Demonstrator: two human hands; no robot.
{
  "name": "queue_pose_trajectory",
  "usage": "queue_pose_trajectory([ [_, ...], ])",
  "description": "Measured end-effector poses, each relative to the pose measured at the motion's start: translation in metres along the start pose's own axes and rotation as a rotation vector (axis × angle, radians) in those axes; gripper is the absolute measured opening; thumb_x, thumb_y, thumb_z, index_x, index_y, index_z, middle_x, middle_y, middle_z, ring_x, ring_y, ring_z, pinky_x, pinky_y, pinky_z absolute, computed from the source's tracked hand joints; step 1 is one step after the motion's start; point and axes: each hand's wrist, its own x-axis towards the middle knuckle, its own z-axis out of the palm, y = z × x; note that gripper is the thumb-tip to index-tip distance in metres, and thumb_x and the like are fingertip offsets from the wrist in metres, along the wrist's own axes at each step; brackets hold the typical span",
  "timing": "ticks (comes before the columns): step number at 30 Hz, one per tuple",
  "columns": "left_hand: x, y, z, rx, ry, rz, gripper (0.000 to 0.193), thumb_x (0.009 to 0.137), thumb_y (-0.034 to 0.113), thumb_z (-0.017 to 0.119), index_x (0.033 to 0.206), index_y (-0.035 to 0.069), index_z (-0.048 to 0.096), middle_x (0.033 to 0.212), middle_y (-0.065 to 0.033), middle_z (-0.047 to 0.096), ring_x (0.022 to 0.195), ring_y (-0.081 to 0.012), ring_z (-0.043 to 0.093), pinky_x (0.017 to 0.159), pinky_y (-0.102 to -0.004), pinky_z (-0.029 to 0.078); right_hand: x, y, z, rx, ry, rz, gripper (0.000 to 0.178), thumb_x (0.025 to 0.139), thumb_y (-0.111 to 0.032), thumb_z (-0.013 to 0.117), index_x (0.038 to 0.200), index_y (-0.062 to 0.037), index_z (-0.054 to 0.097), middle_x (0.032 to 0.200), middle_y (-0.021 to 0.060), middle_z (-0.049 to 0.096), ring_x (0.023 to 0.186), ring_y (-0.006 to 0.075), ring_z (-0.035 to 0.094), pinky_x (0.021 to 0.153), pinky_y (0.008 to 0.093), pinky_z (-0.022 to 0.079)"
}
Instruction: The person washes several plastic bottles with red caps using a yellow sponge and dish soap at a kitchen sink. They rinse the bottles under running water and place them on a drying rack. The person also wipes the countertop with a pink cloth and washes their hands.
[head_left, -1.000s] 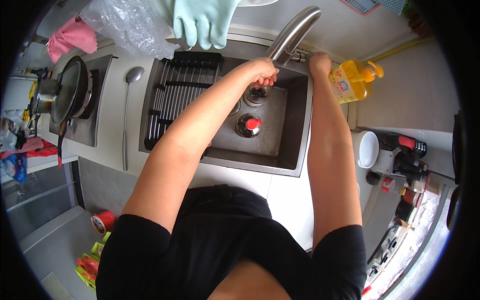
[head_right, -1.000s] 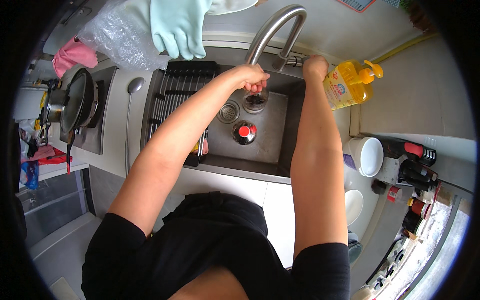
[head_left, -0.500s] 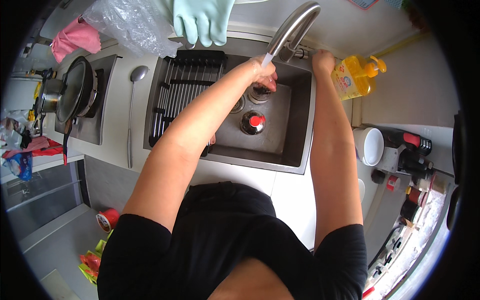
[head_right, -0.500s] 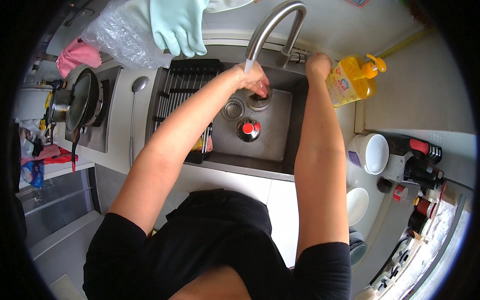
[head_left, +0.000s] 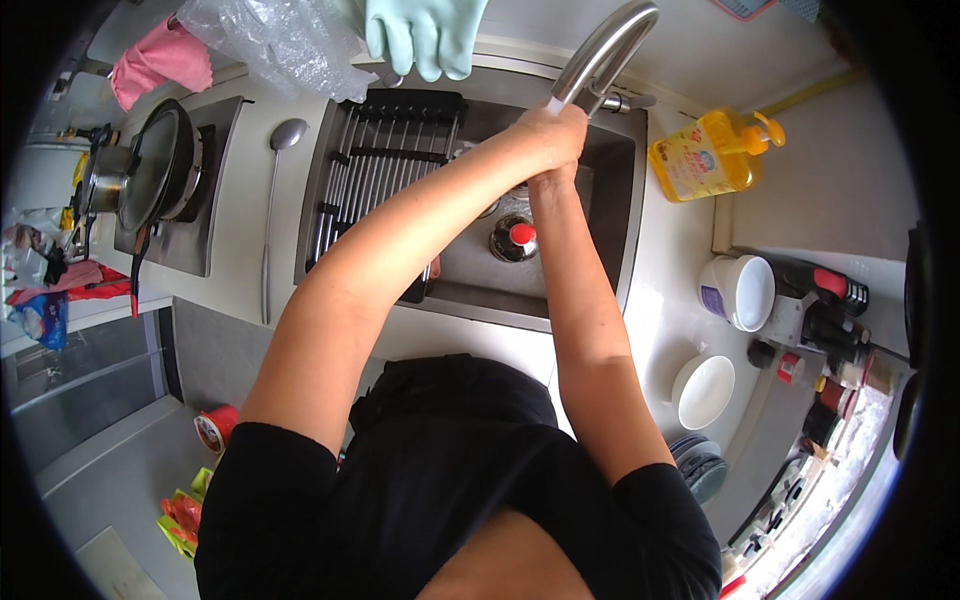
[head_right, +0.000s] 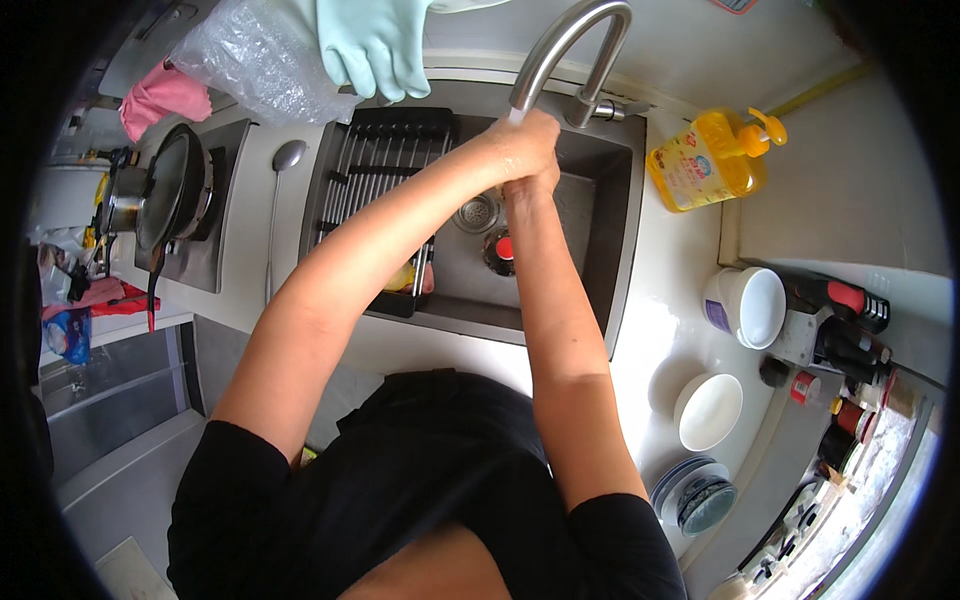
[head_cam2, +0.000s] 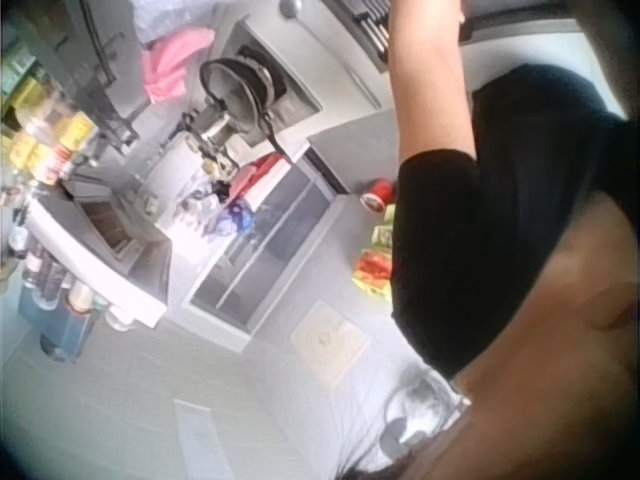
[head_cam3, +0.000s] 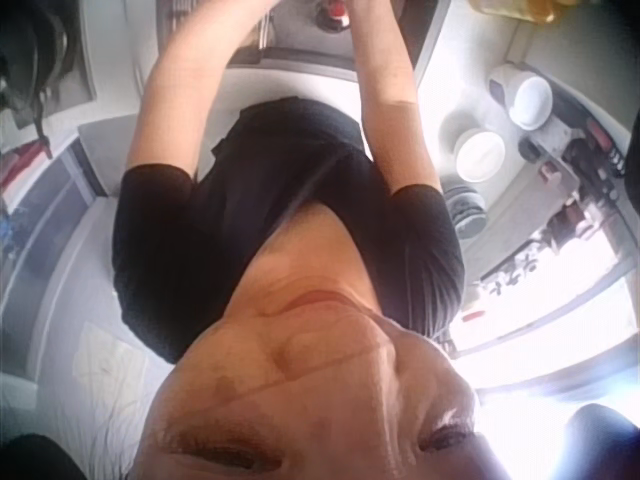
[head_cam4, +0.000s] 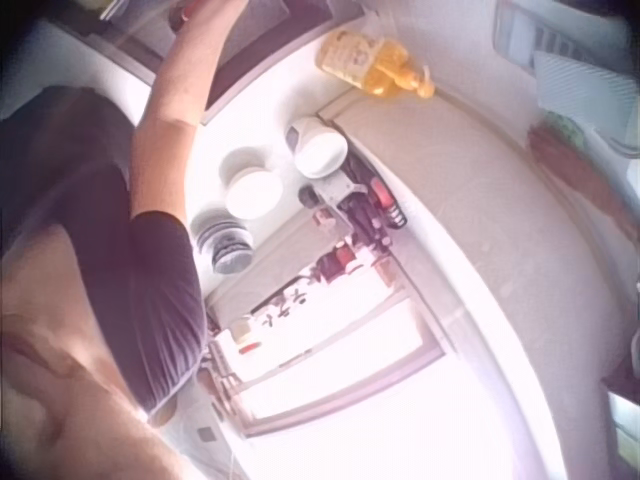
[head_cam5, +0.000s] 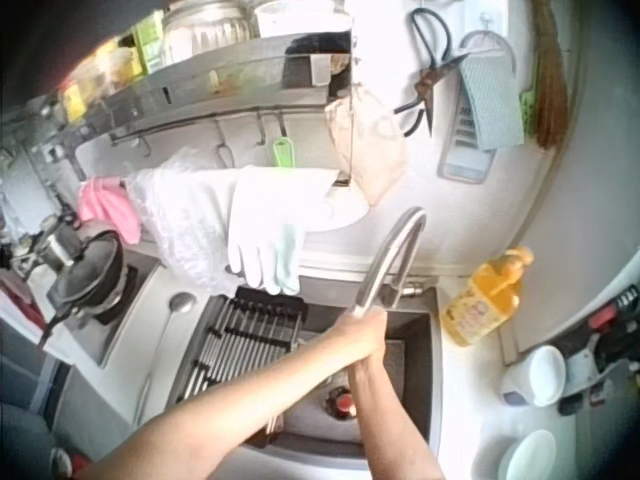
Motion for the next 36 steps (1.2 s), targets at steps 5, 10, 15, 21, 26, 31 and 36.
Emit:
queue_pose_trajectory([
  [5,-0.028,0.015,-0.025,-0.217,-0.008,-0.005,0.027,0.082,0.012,0.051,0.105,0.004,0.062,0.095,-0.0212,0.065,0.091,-0.0347,0.063,0.079,-0.0404,0.051,0.004,-0.009,-0.018,0.108,0.012,-0.001,0.022,0.096,-0.014,0.042,0.107,0.0003,0.055,0.098,0.0102,0.062,0.084,0.0173,0.061,0.073,0.0293,0.05],
  [10,-0.018,-0.016,-0.006,-0.309,-0.043,0.088,0.018,0.081,0.013,0.054,0.093,0.004,0.064,0.095,-0.0182,0.065,0.088,-0.0332,0.063,0.076,-0.0396,0.051,0.016,-0.002,-0.021,-0.166,0.021,-0.181,0.021,0.097,-0.008,0.037,0.101,0.0003,0.056,0.092,0.0075,0.062,0.079,0.013,0.059,0.07,0.026,0.05],
  [15,-0.017,-0.031,0.01,-0.237,0.204,0.235,0.012,0.077,0.011,0.056,0.083,0.004,0.065,0.09,-0.0181,0.065,0.086,-0.0351,0.063,0.074,-0.0416,0.05,0.016,0.006,-0.033,-0.313,-0.125,-0.182,0.025,0.097,-0.017,0.039,0.101,-0.0005,0.057,0.087,0.0076,0.063,0.078,0.0143,0.059,0.068,0.027,0.048],
  [21,-0.035,-0.057,0.031,-0.208,0.309,0.181,0.016,0.076,0.012,0.059,0.091,0.006,0.063,0.083,-0.0198,0.062,0.084,-0.0397,0.06,0.077,-0.0462,0.049,0.0,0.008,-0.037,-1.169,-0.322,-0.524,0.022,0.086,-0.019,0.052,0.1,-0.0058,0.062,0.087,0.0173,0.065,0.088,0.0316,0.059,0.08,0.0398,0.046],
  [26,-0.046,-0.068,0.045,-0.138,0.161,-0.008,0.028,0.076,0.016,0.062,0.101,0.003,0.059,0.093,-0.0204,0.063,0.094,-0.0379,0.059,0.082,-0.0456,0.048,-0.019,-0.01,-0.026,-1.45,-0.377,-0.588,0.022,0.077,-0.019,0.057,0.095,-0.0108,0.067,0.095,0.0134,0.066,0.094,0.0364,0.057,0.085,0.0433,0.046],
  [31,-0.052,-0.059,0.041,-0.186,0.24,-0.06,0.024,0.08,0.014,0.057,0.1,0.003,0.059,0.096,-0.0196,0.063,0.097,-0.0364,0.058,0.085,-0.0442,0.047,-0.013,-0.008,-0.012,-1.476,-0.379,-0.893,0.02,0.086,-0.017,0.051,0.096,-0.012,0.068,0.094,0.0097,0.067,0.093,0.028,0.061,0.084,0.0369,0.047],
  [36,-0.058,-0.04,0.032,-0.298,0.361,0.025,0.019,0.083,0.015,0.052,0.096,0.004,0.06,0.096,-0.0182,0.063,0.096,-0.035,0.058,0.083,-0.0443,0.047,-0.025,-0.004,-0.004,-0.302,-0.253,-0.046,0.029,0.092,-0.011,0.037,0.106,0.0011,0.06,0.1,0.0138,0.065,0.097,0.0219,0.06,0.087,0.0329,0.047],
])
